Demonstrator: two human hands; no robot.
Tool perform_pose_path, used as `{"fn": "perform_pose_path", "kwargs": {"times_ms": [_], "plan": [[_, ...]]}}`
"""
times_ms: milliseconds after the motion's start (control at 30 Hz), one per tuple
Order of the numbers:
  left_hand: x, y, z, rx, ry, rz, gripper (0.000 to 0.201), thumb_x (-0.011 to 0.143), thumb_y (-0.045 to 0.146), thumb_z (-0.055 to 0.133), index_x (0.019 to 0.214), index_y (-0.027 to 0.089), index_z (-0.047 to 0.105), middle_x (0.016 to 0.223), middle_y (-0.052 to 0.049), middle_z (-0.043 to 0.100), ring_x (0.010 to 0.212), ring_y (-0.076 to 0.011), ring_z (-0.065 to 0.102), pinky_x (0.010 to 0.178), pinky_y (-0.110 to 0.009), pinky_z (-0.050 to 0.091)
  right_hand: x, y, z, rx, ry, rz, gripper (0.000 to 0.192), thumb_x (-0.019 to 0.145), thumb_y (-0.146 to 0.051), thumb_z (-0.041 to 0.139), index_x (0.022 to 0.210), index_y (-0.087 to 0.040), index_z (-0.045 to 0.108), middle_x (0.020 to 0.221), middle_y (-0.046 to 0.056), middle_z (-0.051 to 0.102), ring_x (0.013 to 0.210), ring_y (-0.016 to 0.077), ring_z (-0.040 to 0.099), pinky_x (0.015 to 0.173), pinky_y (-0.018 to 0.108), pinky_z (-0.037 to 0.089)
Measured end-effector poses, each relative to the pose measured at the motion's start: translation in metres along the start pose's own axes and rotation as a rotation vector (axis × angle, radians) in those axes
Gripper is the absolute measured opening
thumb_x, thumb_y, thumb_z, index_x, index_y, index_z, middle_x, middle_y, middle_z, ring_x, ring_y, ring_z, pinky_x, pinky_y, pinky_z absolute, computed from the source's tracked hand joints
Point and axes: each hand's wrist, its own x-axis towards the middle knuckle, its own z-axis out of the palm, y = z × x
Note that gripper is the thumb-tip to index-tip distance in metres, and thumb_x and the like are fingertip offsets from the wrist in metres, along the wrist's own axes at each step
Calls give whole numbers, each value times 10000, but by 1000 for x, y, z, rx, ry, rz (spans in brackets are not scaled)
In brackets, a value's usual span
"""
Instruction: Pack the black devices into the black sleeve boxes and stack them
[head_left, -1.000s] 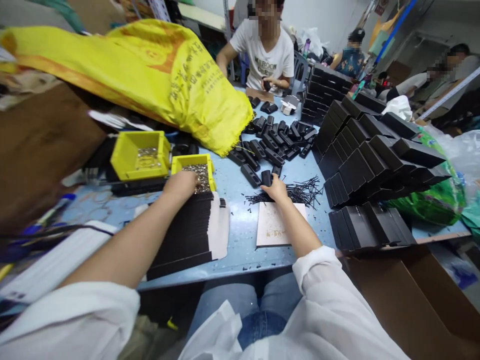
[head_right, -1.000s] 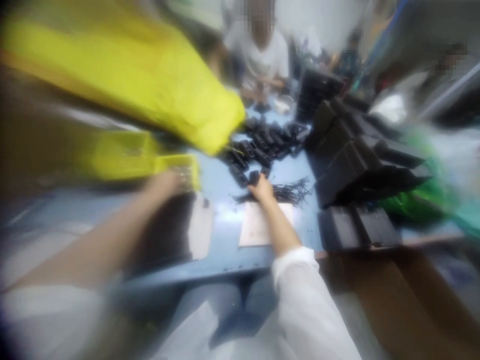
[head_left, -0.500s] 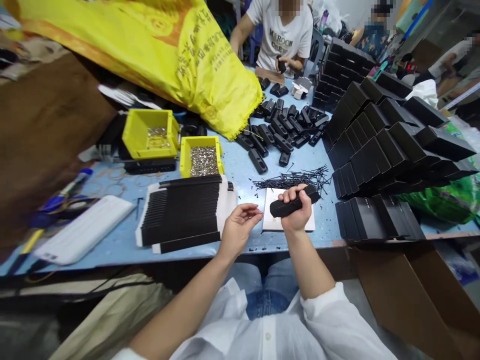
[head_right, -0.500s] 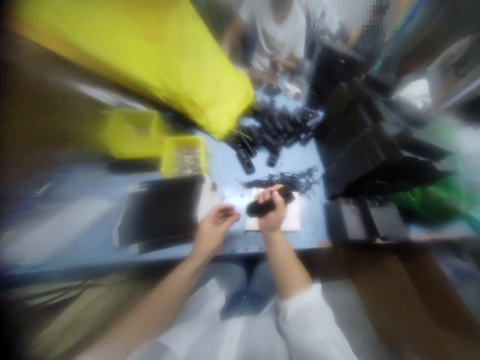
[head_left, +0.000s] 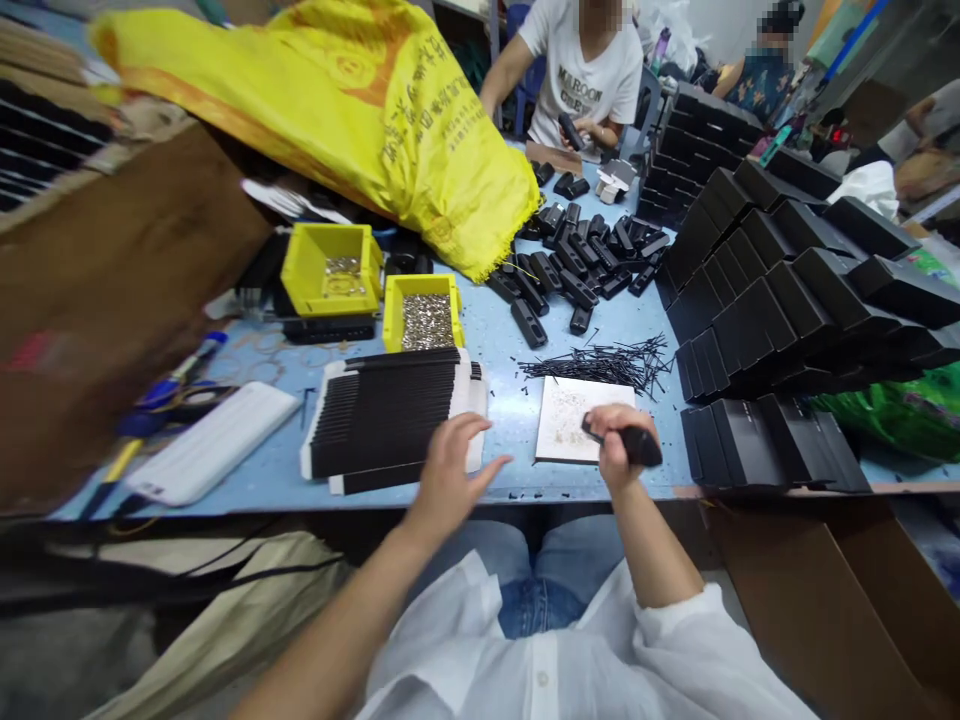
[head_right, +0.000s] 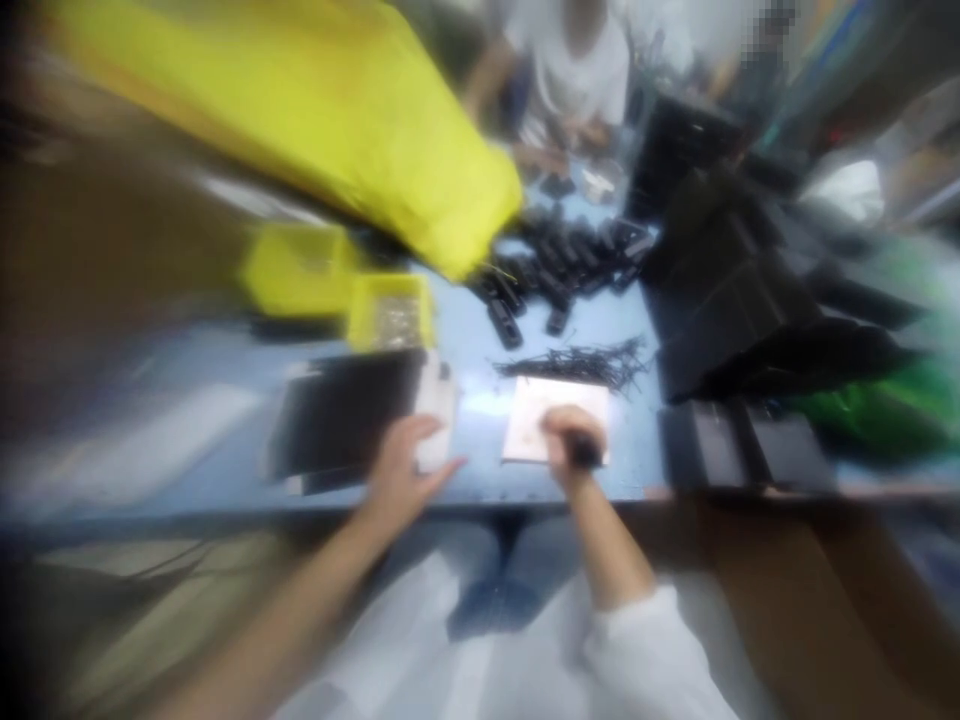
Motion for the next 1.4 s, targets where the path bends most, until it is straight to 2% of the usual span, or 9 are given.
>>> {"fn": "perform_pose_path", "kwargs": {"times_ms": [133, 333, 500, 633, 767, 900, 1033, 1233, 1400], "plan": [[-13, -61, -61, 608, -210, 20, 488, 757, 361, 646, 1194, 175, 536, 1264, -180, 540, 1203, -379, 474, 993, -527, 373, 9, 24, -32, -226, -198, 76, 285, 674, -465, 675, 734, -218, 548, 612, 3, 561, 614, 190, 585, 653, 382, 528], [5, -63, -80, 777, -309, -66, 384, 690, 359, 666, 1003, 151, 586, 1064, -171, 606, 1005, -368, 551, 848, -471, 432, 37, 43, -55, -671, 70, 58, 598, 723, -437, 658, 1230, -161, 502, 1160, 133, 606, 1088, 248, 580, 947, 444, 475], [27, -17, -91, 246, -419, -144, 217, 803, 419, 544, 752, 213, 590, 732, -50, 615, 723, -239, 601, 688, -347, 494, 23, 11, -37, -852, -19, -261, 408, 826, -328, 602, 1203, -175, 574, 1240, 145, 565, 1215, 263, 496, 1060, 481, 372], [22, 27, -63, -273, -380, -181, 291, 801, 444, 567, 951, 209, 650, 767, -74, 664, 802, -260, 644, 677, -351, 543, -11, -29, 20, -649, -425, -558, 312, 879, -251, 580, 1187, -273, 618, 1111, 80, 621, 1069, 210, 576, 959, 393, 464], [12, 51, -34, -502, -516, -221, 376, 702, 375, 665, 1023, 195, 588, 961, -97, 664, 884, -264, 650, 768, -395, 552, -22, -45, 45, -757, -515, -668, 284, 834, -346, 667, 1099, -243, 666, 1119, 99, 591, 1093, 233, 531, 978, 401, 434], [13, 54, -33, -377, -632, -278, 772, 563, 404, 816, 1188, 188, 417, 1037, -86, 610, 930, -246, 626, 834, -417, 520, -20, -52, 26, -799, -697, -565, 146, 827, -353, 684, 819, -207, 677, 997, 75, 595, 1009, 211, 519, 943, 389, 415], [19, 51, -36, -246, -487, -265, 1077, 556, 439, 839, 1392, 201, 202, 1046, -85, 622, 965, -278, 642, 889, -455, 490, -16, -57, 9, -715, -656, -382, 212, 819, -369, 691, 720, -189, 637, 988, 70, 575, 1010, 210, 503, 956, 405, 388], [20, 57, -28, -172, -495, 220, 310, 882, 303, 548, 1170, 220, 468, 1237, -117, 544, 1117, -230, 586, 965, -377, 452, -13, -24, 9, -123, -390, 130, 298, 887, -495, 545, 995, -229, 624, 922, 40, 588, 826, 160, 584, 804, 341, 497], [17, 69, -8, -170, -385, 18, 798, 727, 373, 713, 1351, 195, 249, 1274, -156, 499, 1117, -271, 588, 932, -411, 476, -20, -23, 17, -139, -498, 81, 448, 829, -535, 611, 1162, -240, 665, 1182, 71, 631, 1098, 223, 595, 975, 384, 473]]}}
